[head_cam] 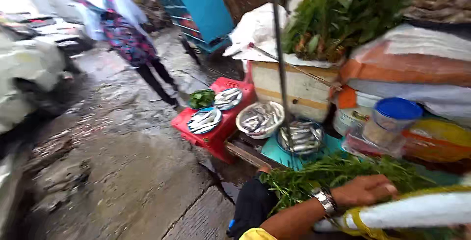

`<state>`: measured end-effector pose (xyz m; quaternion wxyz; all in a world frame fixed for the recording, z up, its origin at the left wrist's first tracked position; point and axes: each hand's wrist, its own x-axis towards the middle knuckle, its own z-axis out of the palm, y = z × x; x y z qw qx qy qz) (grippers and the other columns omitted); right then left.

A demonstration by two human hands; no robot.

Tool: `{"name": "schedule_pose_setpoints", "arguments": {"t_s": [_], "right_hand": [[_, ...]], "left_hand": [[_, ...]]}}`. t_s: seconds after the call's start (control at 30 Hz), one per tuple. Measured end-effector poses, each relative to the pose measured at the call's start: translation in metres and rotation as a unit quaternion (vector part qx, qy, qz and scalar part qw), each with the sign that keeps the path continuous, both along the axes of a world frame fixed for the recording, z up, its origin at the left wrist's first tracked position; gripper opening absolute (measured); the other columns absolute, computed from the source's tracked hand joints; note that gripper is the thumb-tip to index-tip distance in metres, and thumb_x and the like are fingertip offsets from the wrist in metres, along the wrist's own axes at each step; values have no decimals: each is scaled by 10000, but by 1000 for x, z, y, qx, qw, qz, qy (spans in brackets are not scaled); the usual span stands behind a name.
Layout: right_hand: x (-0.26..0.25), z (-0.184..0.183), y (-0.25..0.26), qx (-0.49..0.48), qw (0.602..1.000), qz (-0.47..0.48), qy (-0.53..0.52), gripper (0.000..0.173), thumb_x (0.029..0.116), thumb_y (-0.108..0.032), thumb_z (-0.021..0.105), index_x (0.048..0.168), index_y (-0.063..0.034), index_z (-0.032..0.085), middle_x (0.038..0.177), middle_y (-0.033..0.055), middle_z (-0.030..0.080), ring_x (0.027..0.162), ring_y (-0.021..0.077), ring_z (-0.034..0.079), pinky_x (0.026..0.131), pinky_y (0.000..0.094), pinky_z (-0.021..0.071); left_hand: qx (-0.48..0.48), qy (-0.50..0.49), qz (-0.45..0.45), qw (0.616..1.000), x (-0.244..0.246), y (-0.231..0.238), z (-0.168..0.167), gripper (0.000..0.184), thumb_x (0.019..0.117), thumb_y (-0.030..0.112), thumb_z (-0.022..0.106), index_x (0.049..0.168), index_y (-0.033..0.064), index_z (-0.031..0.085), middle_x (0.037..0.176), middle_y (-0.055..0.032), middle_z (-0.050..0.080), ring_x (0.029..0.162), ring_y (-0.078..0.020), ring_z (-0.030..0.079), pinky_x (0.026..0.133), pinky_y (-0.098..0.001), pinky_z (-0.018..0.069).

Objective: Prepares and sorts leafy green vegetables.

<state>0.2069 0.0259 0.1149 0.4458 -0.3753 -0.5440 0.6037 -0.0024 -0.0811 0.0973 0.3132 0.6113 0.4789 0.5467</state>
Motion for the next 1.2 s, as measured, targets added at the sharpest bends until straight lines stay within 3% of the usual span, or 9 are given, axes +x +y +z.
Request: {"name": "schedule_pose_setpoints", "arguments": {"t_s": [0.13,0.27,0.37,0.47,0.6,0.87,1.0,1.07,1.2], "right_hand": [[-10,-17,-2,32,990,-95,-94,90,996,-90,582,1075,-56,610,807,-84,631,607,-38,573,549,147,503],[-14,-39,4,47,987,-29,-153,249,984,-54,581,1209,47,609,1057,26,703,913,1,669,818,219,576],[-18,-43,0,35,984,10,-172,308,1008,-97,582,1262,71,628,1227,156,679,1105,148,642,992,372,527],[-25,-31,-5,41,987,28,-151,283,980,-203,650,1156,14,693,1101,68,726,1012,94,678,920,317,574],[-22,-32,6,30,989,33,-140,203,988,-129,643,1100,22,718,1074,97,735,1005,122,678,922,330,563],[-28,-9,-3,70,990,5,-123,104,975,-33,637,978,-2,737,988,54,757,931,87,698,872,296,577],[-30,10,-16,114,948,-49,-294,194,967,-116,699,1067,47,728,1035,214,710,987,304,673,921,522,531],[-26,12,-12,129,936,-56,-323,225,965,-177,719,1067,23,736,1065,227,709,1003,372,677,908,605,522],[-24,14,-14,229,938,-64,-250,133,906,-183,783,964,-68,750,992,105,712,912,249,680,820,509,555]], "left_hand": [[-26,-59,-49,997,-2,4,-13,354,1090,166,380,1175,-95,604,1060,-165,686,965,-170,650,911,-364,523],[-61,-100,-62,991,-5,-1,-15,382,1107,207,354,1206,-99,562,1108,-182,681,937,-206,680,819,-396,576],[-102,-139,-48,984,-5,-12,-2,418,1115,230,326,1275,-97,533,1125,-160,668,956,-177,673,833,-375,583],[-116,-193,-26,974,-6,-20,2,422,1108,259,301,1256,-58,537,1073,-78,686,923,-132,688,798,-343,607],[-82,-296,11,952,-10,-16,-17,420,1102,267,240,1193,15,565,1055,-55,738,852,-165,733,729,-354,635],[-50,-380,70,921,-35,-15,-22,434,1115,299,242,1078,144,646,893,-8,720,628,-66,626,546,-219,532],[-45,-339,39,939,-39,-18,-26,437,1114,294,245,1049,125,643,939,-4,729,664,-57,636,573,-206,531],[-51,-322,16,945,-42,-15,-36,431,1115,350,294,1060,97,639,930,-29,700,643,-76,607,557,-219,518],[-69,-280,30,957,-34,-19,-35,404,1101,355,324,1014,102,626,897,-33,708,618,-83,611,526,-230,519]]}}
